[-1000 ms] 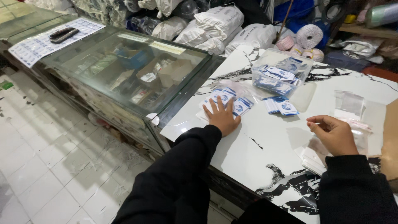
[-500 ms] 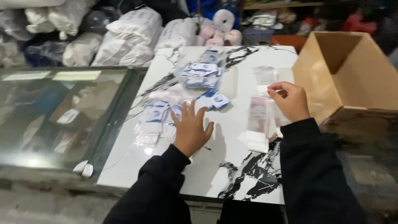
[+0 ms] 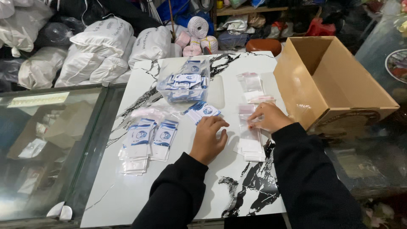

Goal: The person places small blue and white packets into clear plastic bags on a marble-patterned table. They repeatedly pick up a packet, open a bag, insert the packet, and set the filled bag aside. A cardboard box and other supplies are visible nearby.

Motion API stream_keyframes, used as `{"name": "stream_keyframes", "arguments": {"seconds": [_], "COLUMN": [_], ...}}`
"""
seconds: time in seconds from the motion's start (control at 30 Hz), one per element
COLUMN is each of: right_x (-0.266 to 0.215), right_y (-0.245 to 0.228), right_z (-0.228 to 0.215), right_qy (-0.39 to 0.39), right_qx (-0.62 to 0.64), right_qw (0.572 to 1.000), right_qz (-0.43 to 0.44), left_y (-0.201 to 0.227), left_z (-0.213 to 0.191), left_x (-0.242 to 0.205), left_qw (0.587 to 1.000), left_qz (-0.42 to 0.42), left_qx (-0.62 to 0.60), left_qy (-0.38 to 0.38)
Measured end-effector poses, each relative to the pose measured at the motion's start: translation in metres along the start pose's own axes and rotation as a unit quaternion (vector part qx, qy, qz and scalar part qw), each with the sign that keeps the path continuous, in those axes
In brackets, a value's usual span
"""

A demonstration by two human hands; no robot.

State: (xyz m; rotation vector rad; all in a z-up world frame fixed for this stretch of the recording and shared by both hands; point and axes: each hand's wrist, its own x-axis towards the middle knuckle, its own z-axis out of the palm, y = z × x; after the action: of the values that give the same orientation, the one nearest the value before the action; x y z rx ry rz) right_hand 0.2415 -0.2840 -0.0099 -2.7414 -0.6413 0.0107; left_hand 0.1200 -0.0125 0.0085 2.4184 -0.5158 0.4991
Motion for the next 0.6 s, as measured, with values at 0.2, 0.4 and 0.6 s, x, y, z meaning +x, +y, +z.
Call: {"name": "stream_keyframes", "arguments": {"seconds": [0.2, 0.4, 0.6], "right_x": [-0.002, -0.015, 0.013], "right_y": [-0.018, -0.088, -0.087], "right_z": [-0.003, 0.000, 0.008], "right_qy": [0.113, 0.138, 0.202], "right_qx": [0.129, 0.233, 0.330], "right_qw": [0.980, 0.935, 0.912], "right_qz": [-0.103, -0.230, -0.135], "left_y": [-0.003, -0.022, -0.025], "left_z": [0.011, 0.034, -0.009], "left_x": [0.003, 0.013, 0.022], "left_qw": [0.969, 0.902, 0.802], "left_qz": [-0.119, -0.204, -0.249], "left_qx": [-0.216, -0.380, -0.525], "left_qy": [0.016, -0.016, 0.139]}}
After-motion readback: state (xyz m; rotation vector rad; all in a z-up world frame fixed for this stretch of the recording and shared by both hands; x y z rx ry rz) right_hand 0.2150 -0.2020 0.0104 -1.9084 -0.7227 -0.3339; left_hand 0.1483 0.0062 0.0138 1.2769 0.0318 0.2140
